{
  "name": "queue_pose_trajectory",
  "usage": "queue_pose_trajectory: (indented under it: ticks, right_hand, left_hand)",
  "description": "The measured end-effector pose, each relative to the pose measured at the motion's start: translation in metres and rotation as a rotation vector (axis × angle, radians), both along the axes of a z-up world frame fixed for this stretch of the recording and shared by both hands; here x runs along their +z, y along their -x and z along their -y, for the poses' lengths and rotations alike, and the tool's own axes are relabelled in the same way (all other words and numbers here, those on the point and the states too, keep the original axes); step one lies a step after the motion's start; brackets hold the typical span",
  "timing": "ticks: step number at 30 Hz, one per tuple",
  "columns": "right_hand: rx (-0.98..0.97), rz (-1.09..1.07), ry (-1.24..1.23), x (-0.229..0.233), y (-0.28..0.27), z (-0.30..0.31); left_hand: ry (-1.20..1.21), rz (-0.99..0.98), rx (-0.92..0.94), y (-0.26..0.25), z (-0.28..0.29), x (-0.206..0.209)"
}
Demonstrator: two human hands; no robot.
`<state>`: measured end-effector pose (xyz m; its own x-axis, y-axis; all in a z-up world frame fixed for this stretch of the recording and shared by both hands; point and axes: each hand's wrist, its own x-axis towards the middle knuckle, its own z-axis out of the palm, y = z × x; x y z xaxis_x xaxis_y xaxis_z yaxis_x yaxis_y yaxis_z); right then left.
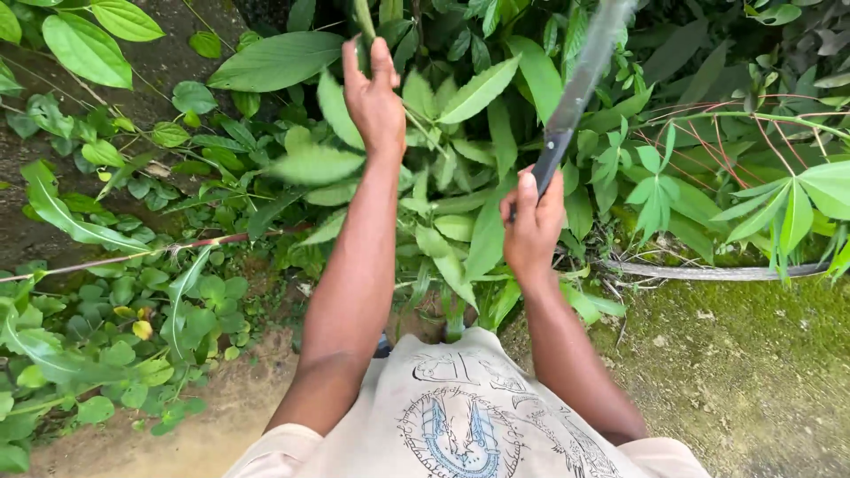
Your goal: Harvesting various leaves and stems from garden plants using a knife.
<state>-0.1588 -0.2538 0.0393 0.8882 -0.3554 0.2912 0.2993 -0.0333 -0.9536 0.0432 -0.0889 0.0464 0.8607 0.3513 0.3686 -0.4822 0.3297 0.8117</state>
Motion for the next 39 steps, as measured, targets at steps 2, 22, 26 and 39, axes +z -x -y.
queue_pose_trajectory:
  ticks: [2, 22, 26, 39]
  right_hand:
    - [-0.075, -0.032, 0.130, -0.040, -0.012, -0.011]
    - [-0.124, -0.506, 0.340, -0.042, 0.004, 0.009]
    - [-0.057, -0.171, 0.275, -0.004, -0.001, -0.004]
    - [0.101, -0.785, 0.666, -0.147, -0.004, 0.023]
  left_hand:
    - [0.014, 0.013, -0.024, 0.012, -0.002, 0.006]
    - [0.016, 0.301, -0.362, 0.006, -0.030, 0.044]
    - [-0.033, 0.323, -0.456, 0.002, -0.026, 0.040]
    - [0.144, 0.292, -0.447, -0.007, -0.018, 0.052]
